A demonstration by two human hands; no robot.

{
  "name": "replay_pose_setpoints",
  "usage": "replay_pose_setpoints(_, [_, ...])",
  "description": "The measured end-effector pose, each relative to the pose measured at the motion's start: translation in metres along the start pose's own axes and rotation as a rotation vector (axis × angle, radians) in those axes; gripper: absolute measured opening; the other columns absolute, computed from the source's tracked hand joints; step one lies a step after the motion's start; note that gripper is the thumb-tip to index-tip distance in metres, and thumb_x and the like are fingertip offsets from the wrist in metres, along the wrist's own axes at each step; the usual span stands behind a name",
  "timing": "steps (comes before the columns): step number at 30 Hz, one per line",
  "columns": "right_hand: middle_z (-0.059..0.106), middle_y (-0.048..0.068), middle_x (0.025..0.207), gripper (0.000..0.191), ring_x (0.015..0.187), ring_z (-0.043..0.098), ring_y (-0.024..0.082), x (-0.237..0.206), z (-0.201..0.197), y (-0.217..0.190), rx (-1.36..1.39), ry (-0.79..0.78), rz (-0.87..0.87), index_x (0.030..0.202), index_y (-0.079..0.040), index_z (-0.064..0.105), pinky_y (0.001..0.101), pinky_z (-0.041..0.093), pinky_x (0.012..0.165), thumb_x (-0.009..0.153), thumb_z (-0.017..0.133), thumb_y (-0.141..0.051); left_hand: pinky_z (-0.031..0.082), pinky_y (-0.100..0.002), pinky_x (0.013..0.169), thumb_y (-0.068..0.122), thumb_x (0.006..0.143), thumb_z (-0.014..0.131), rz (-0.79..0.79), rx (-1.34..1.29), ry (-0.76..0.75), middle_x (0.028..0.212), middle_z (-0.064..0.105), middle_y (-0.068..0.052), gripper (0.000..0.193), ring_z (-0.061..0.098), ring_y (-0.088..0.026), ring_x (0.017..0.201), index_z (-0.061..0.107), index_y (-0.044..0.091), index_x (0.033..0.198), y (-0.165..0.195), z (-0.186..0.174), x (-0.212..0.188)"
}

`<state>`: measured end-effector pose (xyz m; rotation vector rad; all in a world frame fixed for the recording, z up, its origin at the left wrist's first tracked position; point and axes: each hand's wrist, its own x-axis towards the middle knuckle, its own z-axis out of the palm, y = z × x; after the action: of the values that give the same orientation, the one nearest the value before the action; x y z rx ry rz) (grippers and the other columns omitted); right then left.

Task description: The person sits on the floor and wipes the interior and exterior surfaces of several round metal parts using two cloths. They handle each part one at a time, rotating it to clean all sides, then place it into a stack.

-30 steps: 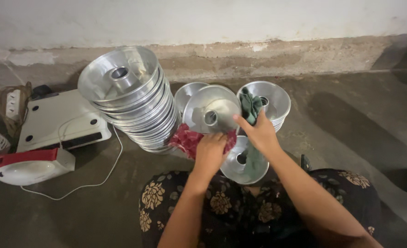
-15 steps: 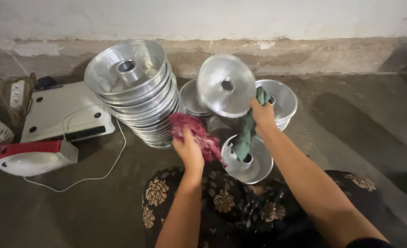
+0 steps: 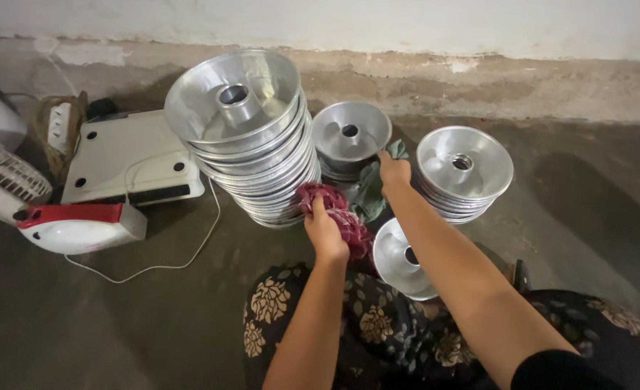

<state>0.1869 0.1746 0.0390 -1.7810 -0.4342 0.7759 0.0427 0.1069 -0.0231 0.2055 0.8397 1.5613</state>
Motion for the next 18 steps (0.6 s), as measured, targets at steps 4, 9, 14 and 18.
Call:
replay_pose_setpoints(4, [0.073, 0.015, 0.098, 0.042, 0.084, 0.068, 0.024, 0.003, -0.005, 0.011, 0.153, -0.131, -0.097, 0.115, 0.004, 0.070, 0.0401, 0.053, 0.072, 0.087, 0.074, -0.027, 0.056, -0.038, 0.066, 0.029, 0.095, 0.066, -0.062, -0.007, 0.000, 0.099, 0.068, -0.006, 0.036, 0.067, -0.021, 0.079, 0.064, 0.005, 0.122, 0.000, 0.002, 0.002])
replay_pose_setpoints(9, [0.073, 0.012, 0.094, 0.041, 0.081, 0.071, 0.023, -0.004, -0.057, 0.001, 0.385, -0.330, 0.014, 0.117, -0.003, 0.067, 0.0387, 0.059, 0.070, 0.087, 0.071, -0.031, 0.057, -0.040, 0.074, 0.029, 0.094, 0.065, -0.071, -0.011, -0.109, 0.107, 0.067, -0.006, 0.039, 0.066, -0.021, 0.089, 0.062, 0.006, 0.125, -0.005, 0.006, -0.002])
replay_pose_setpoints(14, [0.074, 0.001, 0.103, 0.044, 0.095, 0.073, 0.015, -0.004, -0.167, -0.006, 0.350, -0.125, -0.147, 0.121, -0.002, 0.064, 0.0321, 0.059, 0.083, 0.091, 0.079, -0.032, 0.052, -0.035, 0.092, 0.028, 0.094, 0.066, -0.024, 0.212, -0.083, 0.121, 0.069, -0.004, 0.044, 0.066, -0.018, 0.105, 0.061, 0.005, 0.131, -0.027, 0.018, -0.002])
replay_pose_setpoints(18, [0.075, 0.003, 0.104, 0.041, 0.091, 0.070, 0.014, 0.013, -0.258, 0.005, 0.296, -0.064, -0.365, 0.115, -0.002, 0.072, 0.0307, 0.056, 0.081, 0.085, 0.083, -0.028, 0.052, -0.037, 0.087, 0.028, 0.092, 0.067, -0.085, 0.249, -0.199, 0.116, 0.068, -0.006, 0.045, 0.063, -0.020, 0.100, 0.063, 0.002, 0.128, -0.051, 0.032, 0.003])
